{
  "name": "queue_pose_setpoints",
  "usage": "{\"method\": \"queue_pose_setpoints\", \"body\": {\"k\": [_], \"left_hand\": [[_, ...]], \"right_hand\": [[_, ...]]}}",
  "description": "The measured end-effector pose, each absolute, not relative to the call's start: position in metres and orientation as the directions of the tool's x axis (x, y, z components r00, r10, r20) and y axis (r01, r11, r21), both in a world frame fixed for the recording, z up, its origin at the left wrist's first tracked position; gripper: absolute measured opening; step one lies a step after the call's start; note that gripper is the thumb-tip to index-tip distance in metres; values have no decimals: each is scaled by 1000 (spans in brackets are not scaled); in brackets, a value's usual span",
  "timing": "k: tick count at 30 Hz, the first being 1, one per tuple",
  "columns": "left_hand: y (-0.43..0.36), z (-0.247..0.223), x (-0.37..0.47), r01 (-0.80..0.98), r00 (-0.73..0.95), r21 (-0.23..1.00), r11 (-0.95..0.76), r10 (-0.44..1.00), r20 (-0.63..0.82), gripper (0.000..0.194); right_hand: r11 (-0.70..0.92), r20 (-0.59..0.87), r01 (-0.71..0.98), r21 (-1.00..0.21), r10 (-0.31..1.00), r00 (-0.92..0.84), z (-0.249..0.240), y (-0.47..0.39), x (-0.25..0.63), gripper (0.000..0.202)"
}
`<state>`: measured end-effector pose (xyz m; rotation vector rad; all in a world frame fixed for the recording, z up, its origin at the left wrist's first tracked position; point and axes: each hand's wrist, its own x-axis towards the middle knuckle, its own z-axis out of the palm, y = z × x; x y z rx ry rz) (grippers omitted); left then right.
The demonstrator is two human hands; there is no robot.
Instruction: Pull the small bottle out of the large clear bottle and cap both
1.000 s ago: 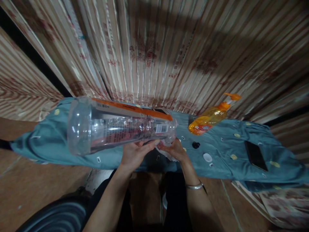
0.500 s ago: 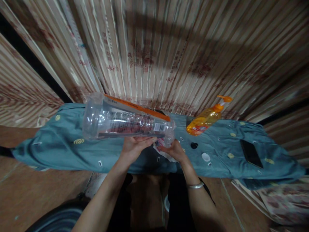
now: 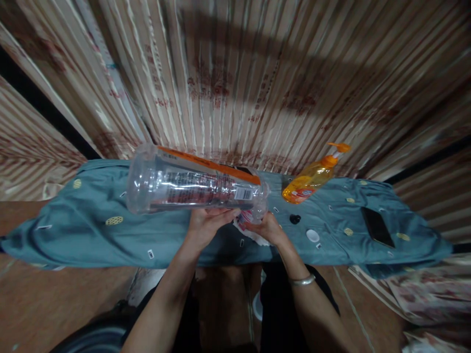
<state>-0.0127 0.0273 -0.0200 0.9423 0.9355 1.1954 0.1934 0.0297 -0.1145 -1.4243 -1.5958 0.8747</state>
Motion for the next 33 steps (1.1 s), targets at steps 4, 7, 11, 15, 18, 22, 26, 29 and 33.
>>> {"method": "queue_pose_setpoints", "body": {"k": [4, 7, 11, 15, 18, 22, 26, 29, 33], "left_hand": [[23, -19, -14, -319, 144, 940, 118, 987, -75, 23], [20, -19, -15, -322, 135, 942, 93, 990, -52, 24], [19, -18, -15, -314, 152, 944, 97, 987, -51, 21], [21, -17, -14, -310, 132, 945, 101, 989, -62, 18], [20, -15, -13, -301, 103, 949, 97, 992, -69, 20], [17, -15, -12, -264, 35, 960, 93, 996, -87, 27], [15, -13, -13, -249, 26, 965, 82, 997, -78, 22], [14, -11, -12, -258, 33, 964, 63, 998, -57, 22], [14, -11, -12, -241, 40, 969, 54, 998, -45, 23]], "right_hand": [[137, 123, 462, -876, 991, -60, -113, 29, 194, 28], [148, 136, 481, -864, 989, -60, -113, 28, 193, 30], [163, 161, 509, -845, 986, -49, -117, 28, 194, 35], [183, 177, 499, -847, 982, -59, -124, 29, 195, 39], [178, 180, 463, -868, 983, -40, -128, 30, 194, 42], [153, 167, 457, -876, 986, -11, -128, 29, 191, 44], [119, 141, 487, -865, 990, 9, -125, 27, 189, 44], [112, 131, 489, -865, 991, 5, -121, 25, 187, 43], [82, 112, 503, -861, 993, 30, -115, 23, 185, 45]]}}
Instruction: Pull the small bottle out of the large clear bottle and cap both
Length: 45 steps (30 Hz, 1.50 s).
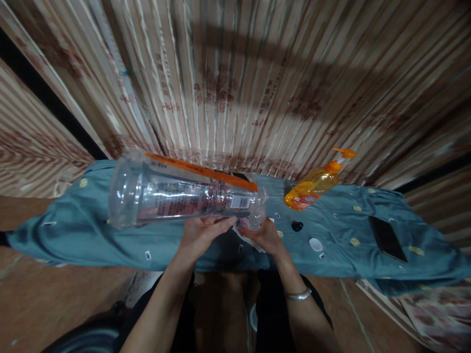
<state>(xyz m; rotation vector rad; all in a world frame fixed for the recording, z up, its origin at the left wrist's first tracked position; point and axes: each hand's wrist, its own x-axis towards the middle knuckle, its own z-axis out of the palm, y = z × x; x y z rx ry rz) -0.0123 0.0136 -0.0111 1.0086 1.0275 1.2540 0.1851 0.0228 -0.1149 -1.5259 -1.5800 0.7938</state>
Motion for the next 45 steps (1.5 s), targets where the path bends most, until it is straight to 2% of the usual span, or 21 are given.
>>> {"method": "queue_pose_setpoints", "body": {"k": [5, 15, 24, 30, 45], "left_hand": [[13, -10, -13, -181, 46, 981, 74, 997, -67, 18], [11, -12, -14, -170, 3, 984, 46, 999, -46, 23], [12, -11, -14, -192, 10, 981, 19, 1000, -17, 23], [12, -10, -14, -185, -20, 983, -10, 1000, 6, 24], [13, -4, -14, -194, -75, 981, 11, 997, -26, 38]], "right_hand": [[93, 118, 477, -874, 993, 22, -111, 20, 184, 46], [110, 118, 464, -879, 993, -12, -119, 16, 186, 53], [96, 107, 353, -931, 994, 12, -126, 15, 178, 50], [69, 103, 407, -911, 993, 62, -128, 16, 179, 50], [109, 130, 449, -887, 991, 14, -124, 16, 182, 43]]}}
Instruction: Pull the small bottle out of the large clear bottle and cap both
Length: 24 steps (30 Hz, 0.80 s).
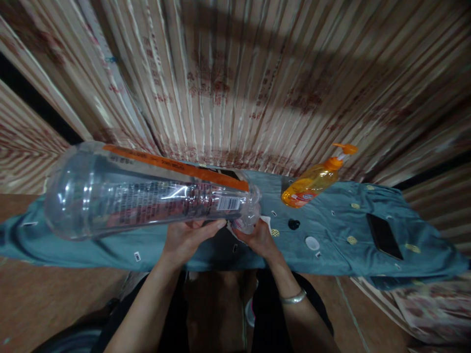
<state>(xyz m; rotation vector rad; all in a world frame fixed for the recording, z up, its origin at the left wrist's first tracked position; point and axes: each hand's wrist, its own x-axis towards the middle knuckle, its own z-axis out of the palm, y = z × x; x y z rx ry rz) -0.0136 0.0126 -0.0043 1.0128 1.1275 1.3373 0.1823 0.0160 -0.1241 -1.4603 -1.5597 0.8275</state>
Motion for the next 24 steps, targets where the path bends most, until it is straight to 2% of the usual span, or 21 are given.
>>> {"method": "queue_pose_setpoints", "body": {"k": [18, 21, 24], "left_hand": [[11, -6, -15, -141, -3, 990, -19, 1000, 19, 35], [10, -4, -12, -144, -44, 989, -33, 999, 27, 43], [10, -2, -11, -149, -75, 988, -39, 997, 28, 39]], "right_hand": [[110, 123, 451, -886, 992, 0, -123, 18, 184, 41], [122, 133, 444, -888, 991, -6, -124, 19, 184, 40], [122, 132, 448, -886, 991, -9, -125, 19, 184, 41]]}}
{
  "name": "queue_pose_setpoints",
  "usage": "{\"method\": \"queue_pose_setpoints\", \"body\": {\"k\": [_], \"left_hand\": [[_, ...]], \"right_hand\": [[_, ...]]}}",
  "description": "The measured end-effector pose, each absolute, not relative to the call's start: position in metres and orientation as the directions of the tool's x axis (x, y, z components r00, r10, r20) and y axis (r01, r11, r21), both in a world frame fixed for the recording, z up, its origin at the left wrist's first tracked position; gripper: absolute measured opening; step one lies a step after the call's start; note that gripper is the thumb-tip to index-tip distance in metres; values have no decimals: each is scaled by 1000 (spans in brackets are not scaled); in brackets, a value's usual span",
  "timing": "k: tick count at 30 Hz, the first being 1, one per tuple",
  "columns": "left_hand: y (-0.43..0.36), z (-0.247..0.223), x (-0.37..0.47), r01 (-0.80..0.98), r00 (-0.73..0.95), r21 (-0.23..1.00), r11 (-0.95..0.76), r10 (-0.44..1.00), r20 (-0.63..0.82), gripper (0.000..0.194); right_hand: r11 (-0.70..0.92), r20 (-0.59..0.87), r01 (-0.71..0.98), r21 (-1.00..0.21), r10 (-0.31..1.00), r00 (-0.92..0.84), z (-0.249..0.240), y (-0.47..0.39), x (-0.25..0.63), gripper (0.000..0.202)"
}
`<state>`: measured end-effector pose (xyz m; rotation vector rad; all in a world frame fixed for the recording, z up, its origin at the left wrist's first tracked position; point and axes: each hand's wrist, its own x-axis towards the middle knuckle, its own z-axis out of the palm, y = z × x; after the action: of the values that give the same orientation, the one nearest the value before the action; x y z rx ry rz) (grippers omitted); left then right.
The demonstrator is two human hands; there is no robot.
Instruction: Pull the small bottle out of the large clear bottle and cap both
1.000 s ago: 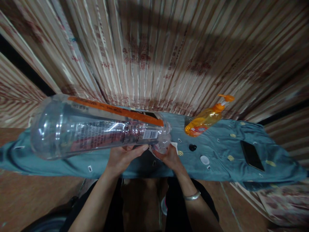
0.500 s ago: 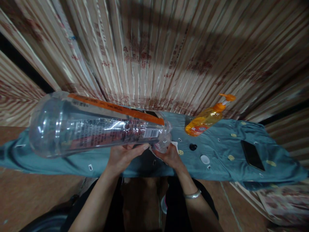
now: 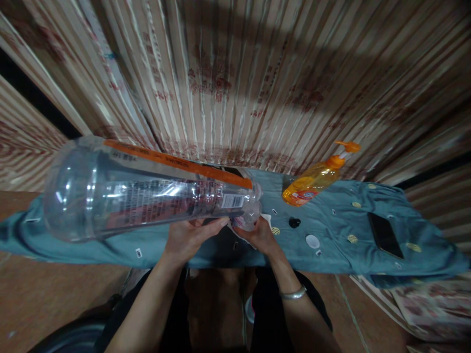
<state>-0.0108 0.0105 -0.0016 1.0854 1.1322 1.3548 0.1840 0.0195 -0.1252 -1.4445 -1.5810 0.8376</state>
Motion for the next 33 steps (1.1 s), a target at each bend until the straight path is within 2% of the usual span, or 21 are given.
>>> {"method": "queue_pose_setpoints", "body": {"k": [4, 13, 23, 33], "left_hand": [[10, -1, -12, -125, -88, 992, -23, 996, 12, 33], [12, -2, -12, -130, -75, 987, -90, 994, 81, 28], [12, -2, -11, -125, -44, 988, -87, 996, 82, 39], [14, -3, -12, -185, -70, 977, -104, 993, 93, 36]], "right_hand": [[106, 114, 449, -887, 993, -9, -125, 20, 185, 42], [98, 99, 450, -888, 995, -21, -121, 18, 184, 43], [98, 94, 464, -881, 995, -32, -122, 18, 185, 49], [93, 99, 502, -860, 995, -15, -121, 18, 185, 42]]}}
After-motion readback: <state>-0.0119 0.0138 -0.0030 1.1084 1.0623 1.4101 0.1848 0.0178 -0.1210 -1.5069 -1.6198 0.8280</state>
